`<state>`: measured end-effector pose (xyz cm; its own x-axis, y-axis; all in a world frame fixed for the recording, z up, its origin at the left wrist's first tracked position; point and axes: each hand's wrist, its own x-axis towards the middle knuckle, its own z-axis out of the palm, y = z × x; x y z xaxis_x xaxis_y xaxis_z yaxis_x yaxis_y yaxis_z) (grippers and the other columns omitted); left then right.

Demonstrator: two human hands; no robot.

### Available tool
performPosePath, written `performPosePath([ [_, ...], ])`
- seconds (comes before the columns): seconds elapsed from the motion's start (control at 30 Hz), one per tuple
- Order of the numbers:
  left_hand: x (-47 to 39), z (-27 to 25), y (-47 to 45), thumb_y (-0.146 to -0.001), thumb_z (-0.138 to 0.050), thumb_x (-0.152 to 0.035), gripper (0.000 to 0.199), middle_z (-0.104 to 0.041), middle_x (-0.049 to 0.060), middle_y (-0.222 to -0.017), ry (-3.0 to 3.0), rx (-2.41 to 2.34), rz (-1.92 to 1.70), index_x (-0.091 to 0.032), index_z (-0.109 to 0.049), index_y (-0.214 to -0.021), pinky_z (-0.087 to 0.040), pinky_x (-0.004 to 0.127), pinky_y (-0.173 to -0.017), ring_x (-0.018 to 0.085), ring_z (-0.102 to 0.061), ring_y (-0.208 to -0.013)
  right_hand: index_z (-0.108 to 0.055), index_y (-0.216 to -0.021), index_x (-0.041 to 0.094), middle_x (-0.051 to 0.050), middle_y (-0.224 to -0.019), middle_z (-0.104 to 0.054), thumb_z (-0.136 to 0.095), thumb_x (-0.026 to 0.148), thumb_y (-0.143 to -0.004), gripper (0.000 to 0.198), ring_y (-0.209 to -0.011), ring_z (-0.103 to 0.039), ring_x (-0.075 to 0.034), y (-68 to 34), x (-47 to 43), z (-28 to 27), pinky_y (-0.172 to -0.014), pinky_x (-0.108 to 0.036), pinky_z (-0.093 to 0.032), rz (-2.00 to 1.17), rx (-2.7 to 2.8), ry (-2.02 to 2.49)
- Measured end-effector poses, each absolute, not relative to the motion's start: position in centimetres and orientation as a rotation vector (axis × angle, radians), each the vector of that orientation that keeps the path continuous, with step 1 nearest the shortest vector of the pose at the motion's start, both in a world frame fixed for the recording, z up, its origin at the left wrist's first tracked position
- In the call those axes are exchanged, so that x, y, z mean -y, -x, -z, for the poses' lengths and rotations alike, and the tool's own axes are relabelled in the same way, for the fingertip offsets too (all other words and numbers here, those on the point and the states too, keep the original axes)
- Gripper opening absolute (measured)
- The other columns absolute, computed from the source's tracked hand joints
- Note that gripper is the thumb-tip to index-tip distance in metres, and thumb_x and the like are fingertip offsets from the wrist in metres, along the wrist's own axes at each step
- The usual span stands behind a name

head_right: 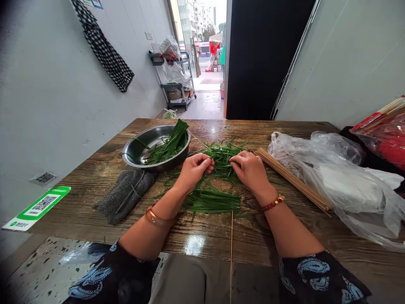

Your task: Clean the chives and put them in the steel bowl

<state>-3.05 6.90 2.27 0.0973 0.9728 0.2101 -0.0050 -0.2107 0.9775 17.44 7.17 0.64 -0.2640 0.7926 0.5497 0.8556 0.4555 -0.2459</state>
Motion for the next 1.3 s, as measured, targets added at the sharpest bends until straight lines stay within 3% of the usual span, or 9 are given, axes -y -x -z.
performPosePath([
  [0.13,-7.0,-2.1,3.2,-0.079,-0.061,-0.025,0.012,-0.068,0.005,-0.076,-1.554,-1.137,-1.258,-0.014,-0.065,-0.076,-0.048,0.025,-0.059,0.013,-0.061,-0.065,-0.073,-0.094,0.022,-0.009,-0.097,-0.069,-0.06,0.032,-0.088,0.017,-0.091,-0.06,-0.025,-17.3,-7.2,-0.1,-0.077,-0.037,-0.041,0.185,2.169,1.446],
  [0.33,-7.1,-2.4,3.7,-0.078,-0.063,-0.019,0.009,-0.068,0.008,-0.104,-1.84,-1.268,-1.436,-0.018,-0.071,-0.074,-0.046,0.035,-0.089,0.021,-0.061,-0.1,-0.073,-0.087,0.023,-0.007,-0.094,-0.067,-0.058,0.032,-0.089,0.018,-0.088,-0.059,-0.022,-17.4,-7.6,-0.1,-0.078,-0.036,-0.043,0.116,1.952,1.337],
  [0.67,-6.6,-3.0,3.4,-0.075,-0.068,-0.017,0.009,-0.068,0.006,-0.115,-1.9,-1.357,-1.537,-0.023,-0.074,-0.073,-0.032,0.044,-0.105,0.026,-0.054,-0.116,-0.072,-0.084,0.024,-0.008,-0.107,-0.064,-0.058,0.03,-0.087,0.015,-0.098,-0.059,-0.023,-15.8,-5.9,-2.6,-0.089,-0.041,-0.045,0.082,1.649,1.179],
  [0.83,-6.2,-3.3,3.2,-0.075,-0.068,-0.016,0.01,-0.068,0.006,-0.106,-1.95,-1.42,-1.549,-0.024,-0.075,-0.072,-0.035,0.041,-0.1,0.024,-0.055,-0.108,-0.071,-0.084,0.023,-0.008,-0.107,-0.066,-0.058,0.03,-0.088,0.016,-0.099,-0.059,-0.023,-15.5,-5.1,-3.4,-0.091,-0.041,-0.044,0.122,1.607,1.134],
  [0.93,-6.2,-3.2,3.2,-0.076,-0.068,-0.018,0.008,-0.066,0.005,-0.091,-1.894,-1.307,-1.555,-0.022,-0.074,-0.072,-0.041,0.035,-0.089,0.02,-0.057,-0.093,-0.07,-0.084,0.022,-0.006,-0.089,-0.068,-0.057,0.033,-0.087,0.017,-0.082,-0.06,-0.02,-15.1,-4.9,-3.2,-0.074,-0.034,-0.047,-0.146,1.602,1.1],
  [1.03,-6.2,-3.1,3.0,-0.078,-0.066,-0.021,0.01,-0.063,0.004,-0.08,-1.729,-1.175,-1.528,-0.019,-0.074,-0.072,-0.042,0.029,-0.075,0.016,-0.055,-0.079,-0.07,-0.084,0.02,-0.002,-0.075,-0.066,-0.06,0.038,-0.084,0.02,-0.064,-0.055,-0.015,-14.2,-4.7,-2.7,-0.058,-0.028,-0.043,-0.511,1.556,1.092],
  [1.13,-6.0,-3.0,2.6,-0.077,-0.067,-0.024,0.011,-0.062,0.002,-0.073,-1.549,-1.098,-1.493,-0.018,-0.074,-0.072,-0.039,0.026,-0.067,0.014,-0.052,-0.071,-0.07,-0.082,0.018,-0.001,-0.068,-0.064,-0.064,0.042,-0.08,0.024,-0.06,-0.051,-0.014,-13.2,-4.6,-2.2,-0.054,-0.026,-0.039,-0.717,1.523,1.096],
  [1.3,-5.6,-2.8,2.1,-0.073,-0.071,-0.023,0.008,-0.065,0.001,-0.075,-1.369,-1.003,-1.435,-0.017,-0.075,-0.074,-0.041,0.025,-0.071,0.013,-0.054,-0.073,-0.07,-0.08,0.018,-0.001,-0.067,-0.063,-0.065,0.044,-0.079,0.027,-0.059,-0.052,-0.013,-12.4,-4.8,-1.3,-0.055,-0.026,-0.04,-0.874,1.497,1.082],
])
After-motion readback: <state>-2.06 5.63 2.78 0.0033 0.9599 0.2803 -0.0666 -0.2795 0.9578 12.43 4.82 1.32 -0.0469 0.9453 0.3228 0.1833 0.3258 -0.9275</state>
